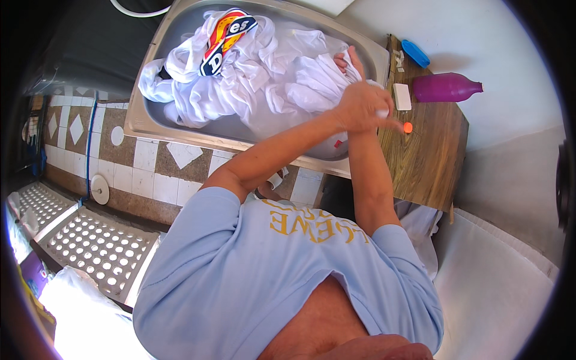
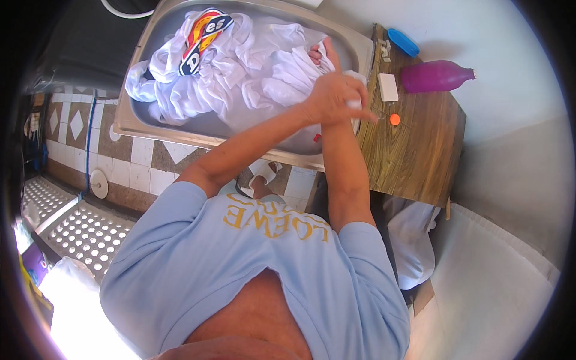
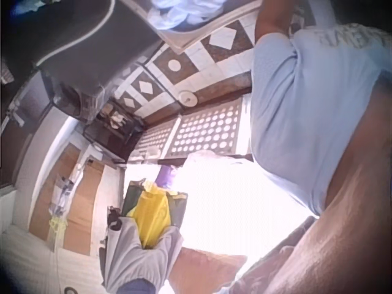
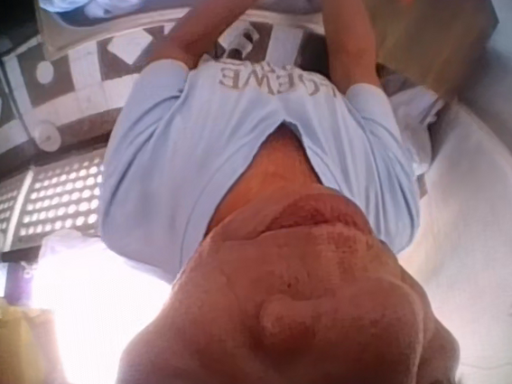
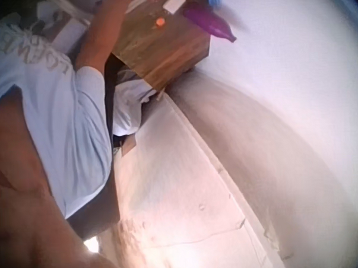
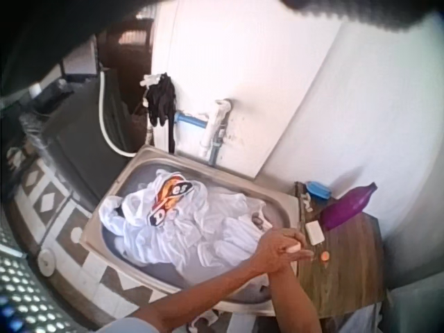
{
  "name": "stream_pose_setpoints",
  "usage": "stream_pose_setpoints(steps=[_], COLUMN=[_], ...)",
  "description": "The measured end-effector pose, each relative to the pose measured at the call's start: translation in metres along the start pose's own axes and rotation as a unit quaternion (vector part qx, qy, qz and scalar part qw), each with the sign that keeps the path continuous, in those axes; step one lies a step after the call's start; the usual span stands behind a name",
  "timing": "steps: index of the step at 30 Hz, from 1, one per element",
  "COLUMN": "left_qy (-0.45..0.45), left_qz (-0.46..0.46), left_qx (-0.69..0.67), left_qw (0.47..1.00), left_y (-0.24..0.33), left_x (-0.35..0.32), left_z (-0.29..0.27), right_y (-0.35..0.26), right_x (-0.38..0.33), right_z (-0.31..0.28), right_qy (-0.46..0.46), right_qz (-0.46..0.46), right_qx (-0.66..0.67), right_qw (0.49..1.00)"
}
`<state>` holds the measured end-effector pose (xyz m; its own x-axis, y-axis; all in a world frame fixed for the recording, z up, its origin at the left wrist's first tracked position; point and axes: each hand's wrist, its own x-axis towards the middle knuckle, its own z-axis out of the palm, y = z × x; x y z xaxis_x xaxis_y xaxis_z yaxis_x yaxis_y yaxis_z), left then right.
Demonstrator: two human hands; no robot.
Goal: The person hand washes white t-shirts in a basin of soapy water by scrubbing them together and then transfers the shirts into a top-loading washing machine.
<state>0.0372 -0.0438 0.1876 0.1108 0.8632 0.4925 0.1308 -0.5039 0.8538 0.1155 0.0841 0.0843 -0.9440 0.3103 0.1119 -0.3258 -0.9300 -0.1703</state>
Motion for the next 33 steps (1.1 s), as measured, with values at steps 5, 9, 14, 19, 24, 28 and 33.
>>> stream_pose_setpoints(steps=[5, 9, 14, 19, 24, 28, 33], left_qy=[0.150, 0.174, 0.129, 0.175, 0.037, -0.011, -0.013], left_qz=[-0.113, -0.029, 0.052, -0.253, -0.328, -0.377, -0.372], left_qx=[0.199, 0.179, 0.205, -0.020, -0.151, -0.186, -0.341], left_qw=[0.962, 0.968, 0.969, 0.951, 0.932, 0.907, 0.864], left_y=[-0.058, -0.092, -0.086, -0.153, -0.122, -0.093, -0.099], left_x=[0.024, 0.017, 0.004, 0.036, 0.031, 0.010, -0.005], left_z=[-0.032, -0.032, -0.007, -0.137, -0.167, -0.178, -0.191], right_y=[0.069, 0.077, 0.047, -0.013, -0.095, -0.066, 0.023], right_x=[0.032, 0.042, -0.002, 0.025, 0.006, 0.015, -0.026], right_z=[0.059, 0.061, 0.015, 0.111, 0.142, 0.120, 0.102], right_qy=[0.399, 0.423, 0.265, 0.471, 0.472, 0.437, 0.422], right_qz=[-0.268, -0.285, -0.260, -0.234, -0.209, -0.176, -0.026], right_qx=[-0.233, -0.187, -0.183, -0.405, -0.451, -0.632, -0.842], right_qw=[0.845, 0.840, 0.911, 0.748, 0.728, 0.615, 0.336])
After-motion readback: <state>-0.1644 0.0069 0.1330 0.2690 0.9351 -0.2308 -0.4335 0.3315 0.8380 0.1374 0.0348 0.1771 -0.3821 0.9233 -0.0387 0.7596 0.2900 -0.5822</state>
